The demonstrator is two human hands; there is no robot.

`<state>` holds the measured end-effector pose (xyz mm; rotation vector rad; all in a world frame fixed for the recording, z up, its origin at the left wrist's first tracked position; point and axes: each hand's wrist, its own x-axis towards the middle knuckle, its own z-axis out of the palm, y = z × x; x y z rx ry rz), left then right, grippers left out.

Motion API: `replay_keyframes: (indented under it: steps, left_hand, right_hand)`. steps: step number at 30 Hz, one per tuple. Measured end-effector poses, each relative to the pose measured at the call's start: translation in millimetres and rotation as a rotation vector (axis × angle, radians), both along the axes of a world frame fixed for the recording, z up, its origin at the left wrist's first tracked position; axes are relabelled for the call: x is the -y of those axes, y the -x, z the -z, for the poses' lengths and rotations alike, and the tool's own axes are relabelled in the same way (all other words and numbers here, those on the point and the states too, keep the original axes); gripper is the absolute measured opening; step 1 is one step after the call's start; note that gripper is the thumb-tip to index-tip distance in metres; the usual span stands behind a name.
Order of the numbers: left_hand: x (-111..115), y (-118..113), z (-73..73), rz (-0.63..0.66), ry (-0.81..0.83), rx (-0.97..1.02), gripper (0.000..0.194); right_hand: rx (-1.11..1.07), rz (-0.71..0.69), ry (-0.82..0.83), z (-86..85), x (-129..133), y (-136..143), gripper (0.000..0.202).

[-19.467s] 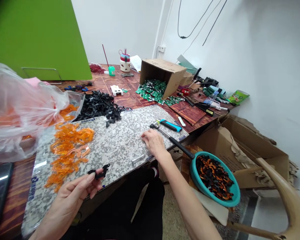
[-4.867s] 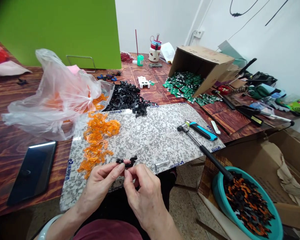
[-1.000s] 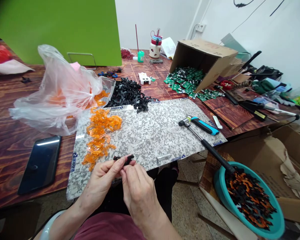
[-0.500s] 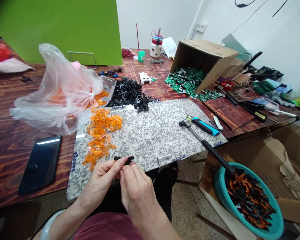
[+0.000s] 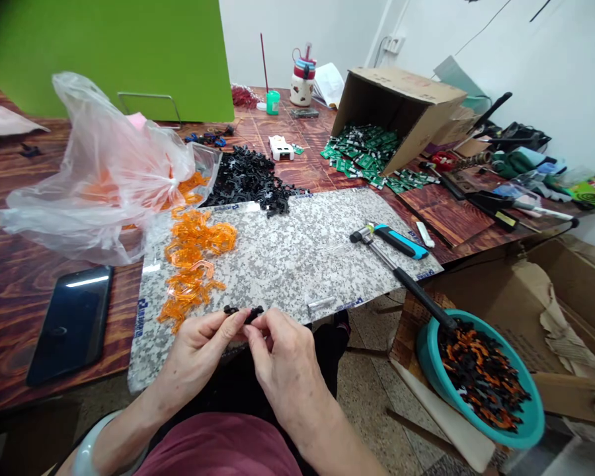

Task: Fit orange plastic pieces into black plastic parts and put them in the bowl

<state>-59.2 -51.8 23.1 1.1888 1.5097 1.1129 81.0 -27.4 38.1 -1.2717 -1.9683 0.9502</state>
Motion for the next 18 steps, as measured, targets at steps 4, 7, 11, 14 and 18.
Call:
replay_keyframes:
  steps: [4,7,11,14,18]
  left_hand:
    - [0.9,3.5,-0.7,0.075,0.013,-0.070,0.036]
    - [1.6,6.4,-0.6,0.117,-0.024,-0.112,0.033]
    - [3.8,8.7,-2.3,0.226,-0.047,-0.170,0.033]
    - [5.8,9.3,-6.3,0.343,0.004,-0.138,0.033]
    - [6.0,9.4,-12.2,0.409,0.097,0.022,0.035]
  right_hand:
    - [0.049,-0.033,0.043,-0.7,-6.8,-2.8,0.014]
    - [0.119,-0.083,0.000,-0.7,-10.4,-7.0,0.014]
    - [0.243,-0.249,-0.088,-5.7,-17.4,-16.8,0.012]
    - [0.376,-0.424,-0.195,-13.0,-26.0,-23.7,0.005]
    - [0.417,-0.507,-0.308,-16.2,-36.4,-29.4,0.014]
